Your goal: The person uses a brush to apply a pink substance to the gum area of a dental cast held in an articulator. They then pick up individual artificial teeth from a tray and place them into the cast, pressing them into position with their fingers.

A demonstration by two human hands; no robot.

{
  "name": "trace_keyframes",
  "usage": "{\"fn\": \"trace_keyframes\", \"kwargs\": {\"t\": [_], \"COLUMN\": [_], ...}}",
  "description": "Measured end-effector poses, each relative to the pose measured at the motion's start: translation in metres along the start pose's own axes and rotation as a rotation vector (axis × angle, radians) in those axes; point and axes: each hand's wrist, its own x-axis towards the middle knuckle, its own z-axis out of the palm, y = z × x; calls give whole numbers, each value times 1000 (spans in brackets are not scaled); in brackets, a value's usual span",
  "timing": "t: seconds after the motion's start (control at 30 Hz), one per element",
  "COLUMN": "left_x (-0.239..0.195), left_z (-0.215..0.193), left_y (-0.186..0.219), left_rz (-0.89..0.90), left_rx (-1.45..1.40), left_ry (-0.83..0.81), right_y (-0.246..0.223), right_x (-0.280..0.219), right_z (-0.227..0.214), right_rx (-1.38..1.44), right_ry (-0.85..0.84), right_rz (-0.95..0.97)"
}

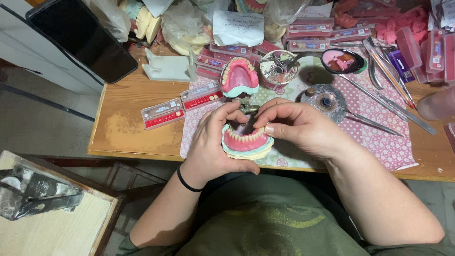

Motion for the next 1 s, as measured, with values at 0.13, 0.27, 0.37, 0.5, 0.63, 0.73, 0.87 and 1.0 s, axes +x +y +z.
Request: {"fn": "trace_keyframes", "kwargs": {"t": [0.13,0.27,0.37,0.5,0.63,0.73,0.87,1.0], "left_x": [0,0,0,-2,-2,-1,-2,-3], "left_z": [0,0,-1,0,-1,-2,0,0], "left_y": [0,0,0,0,-1,0,-2,-3], "left_rz": [7,10,7,-23,-6,-5,-4,24], "left_rx": [1,4,-22,-89,-103,-86,-71,-46], "left_ry": [-1,2,3,7,0,3,8,18], "right_y": [3,2,-1,-4,-4,-2,-2,-3], "right_x": [2,2,1,-3,-5,-4,-3,-2], "right_z": [-2,-4,-3,2,3,3,3,3], "right_rx": [5,-4,-13,139,129,-30,-72,-58], "right_ry": [-3,-15,-15,56,77,108,96,84], "right_rz": [11,15,14,144,126,29,-19,-10]}}
